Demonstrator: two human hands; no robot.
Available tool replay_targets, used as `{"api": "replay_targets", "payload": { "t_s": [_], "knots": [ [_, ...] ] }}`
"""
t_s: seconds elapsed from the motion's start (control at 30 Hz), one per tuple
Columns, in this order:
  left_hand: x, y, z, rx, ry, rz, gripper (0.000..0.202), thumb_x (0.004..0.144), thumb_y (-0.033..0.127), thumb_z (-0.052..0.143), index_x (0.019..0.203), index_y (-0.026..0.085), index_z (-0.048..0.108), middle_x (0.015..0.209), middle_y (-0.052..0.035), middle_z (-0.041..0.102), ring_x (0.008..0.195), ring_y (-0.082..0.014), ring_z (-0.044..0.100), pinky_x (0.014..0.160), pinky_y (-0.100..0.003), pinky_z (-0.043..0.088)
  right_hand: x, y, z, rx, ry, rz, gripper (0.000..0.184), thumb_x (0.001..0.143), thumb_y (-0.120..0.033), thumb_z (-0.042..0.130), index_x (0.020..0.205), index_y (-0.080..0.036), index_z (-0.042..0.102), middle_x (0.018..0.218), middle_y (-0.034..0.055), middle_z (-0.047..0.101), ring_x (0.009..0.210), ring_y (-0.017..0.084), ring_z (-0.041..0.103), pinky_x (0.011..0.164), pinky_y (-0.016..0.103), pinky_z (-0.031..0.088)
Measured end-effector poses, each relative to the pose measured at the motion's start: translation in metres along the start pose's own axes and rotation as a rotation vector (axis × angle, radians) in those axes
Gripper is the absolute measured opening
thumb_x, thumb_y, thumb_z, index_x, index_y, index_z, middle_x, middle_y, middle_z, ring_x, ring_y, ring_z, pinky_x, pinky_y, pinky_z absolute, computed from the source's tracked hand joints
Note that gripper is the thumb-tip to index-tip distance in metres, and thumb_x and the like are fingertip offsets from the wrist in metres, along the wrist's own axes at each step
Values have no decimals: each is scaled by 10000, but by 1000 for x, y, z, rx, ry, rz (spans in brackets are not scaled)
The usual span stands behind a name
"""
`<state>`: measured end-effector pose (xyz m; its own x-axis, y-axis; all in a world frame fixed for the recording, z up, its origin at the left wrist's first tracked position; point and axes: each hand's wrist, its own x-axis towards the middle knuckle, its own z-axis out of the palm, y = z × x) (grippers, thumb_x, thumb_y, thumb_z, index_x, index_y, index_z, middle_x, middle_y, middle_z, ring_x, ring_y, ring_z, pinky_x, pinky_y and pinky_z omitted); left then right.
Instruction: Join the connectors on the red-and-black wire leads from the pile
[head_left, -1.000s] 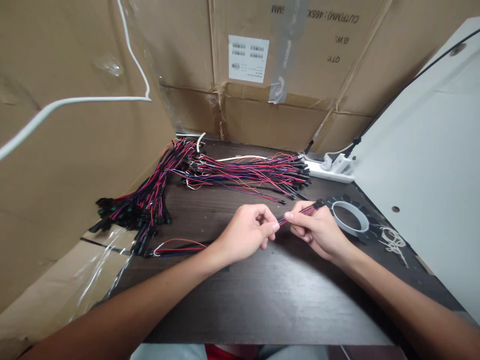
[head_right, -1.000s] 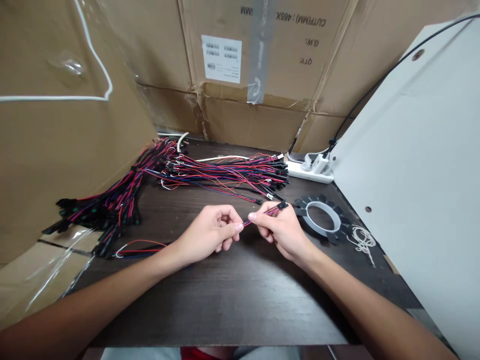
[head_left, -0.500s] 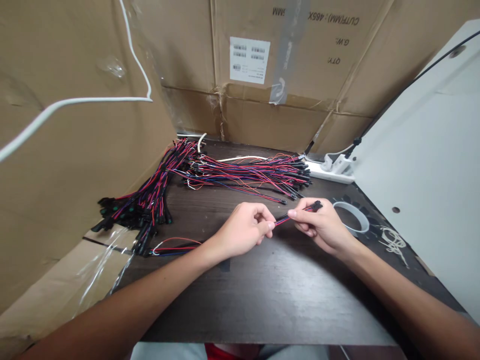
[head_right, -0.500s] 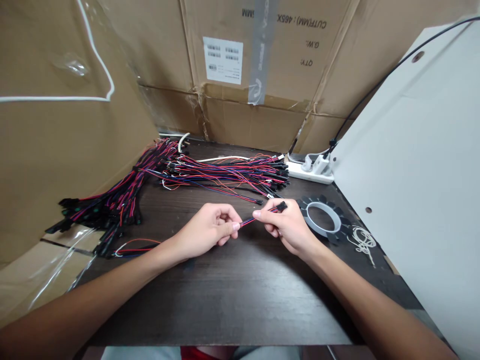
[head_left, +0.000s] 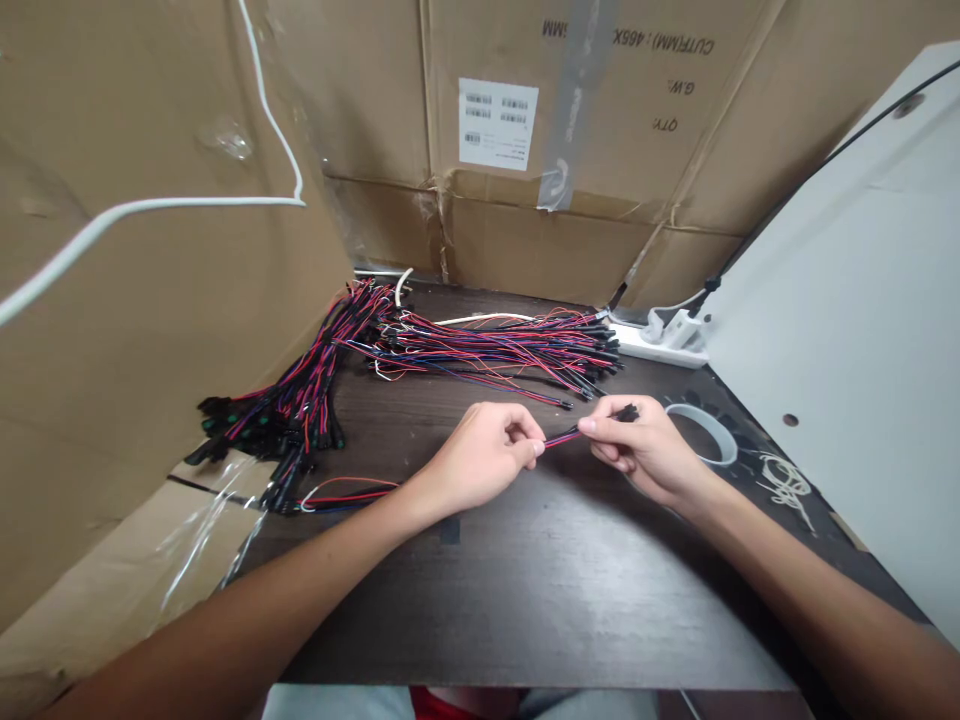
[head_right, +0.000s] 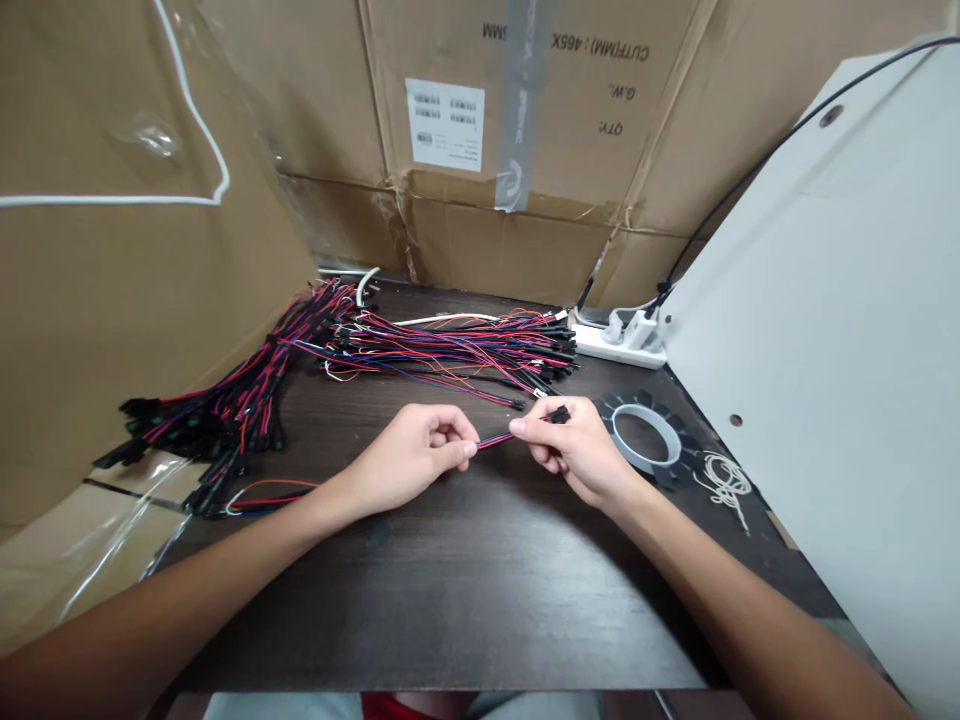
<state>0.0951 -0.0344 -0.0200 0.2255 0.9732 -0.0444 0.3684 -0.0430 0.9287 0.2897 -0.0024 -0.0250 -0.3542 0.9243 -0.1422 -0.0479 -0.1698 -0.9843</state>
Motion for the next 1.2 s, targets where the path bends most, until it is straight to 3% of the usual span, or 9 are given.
{"api": "replay_targets", "payload": {
  "t_s": [0.27,0.67,0.9,1.07,1.2],
  "knots": [
    [2,-2,-6,109,37,44,80,729,144,574,677,139,634,607,4,617,552,-77,519,522,-176,345,1,-2,-2,-54,-56,19,358,638,-360,803,551,-123,551,417,-23,470,359,37,342,359,173,200],
    [3,-1,-9,218,66,93,94,743,128,577,680,141,645,606,28,611,556,-59,507,547,-175,348,3,-4,-3,-200,-30,12,353,609,-411,790,594,-118,594,421,-27,476,357,42,357,353,170,236],
    [2,-2,-11,257,32,74,111,755,123,563,683,135,646,600,28,614,552,-58,512,551,-174,362,3,-6,-8,-597,-118,-204,281,748,-369,662,624,-119,628,478,-2,532,415,81,447,413,201,345],
    [1,-1,-11,284,3,63,120,754,108,550,680,132,642,598,27,611,553,-59,508,543,-177,354,6,-9,-15,-885,-224,-508,189,838,-257,566,735,-146,679,686,25,681,607,117,588,601,226,440],
    [2,-1,-12,285,22,59,112,749,104,556,675,130,637,593,27,601,549,-60,499,541,-178,345,10,-19,-31,-1061,-139,-636,211,866,-275,528,850,-149,696,805,54,702,712,151,620,660,252,456]
  ]
}}
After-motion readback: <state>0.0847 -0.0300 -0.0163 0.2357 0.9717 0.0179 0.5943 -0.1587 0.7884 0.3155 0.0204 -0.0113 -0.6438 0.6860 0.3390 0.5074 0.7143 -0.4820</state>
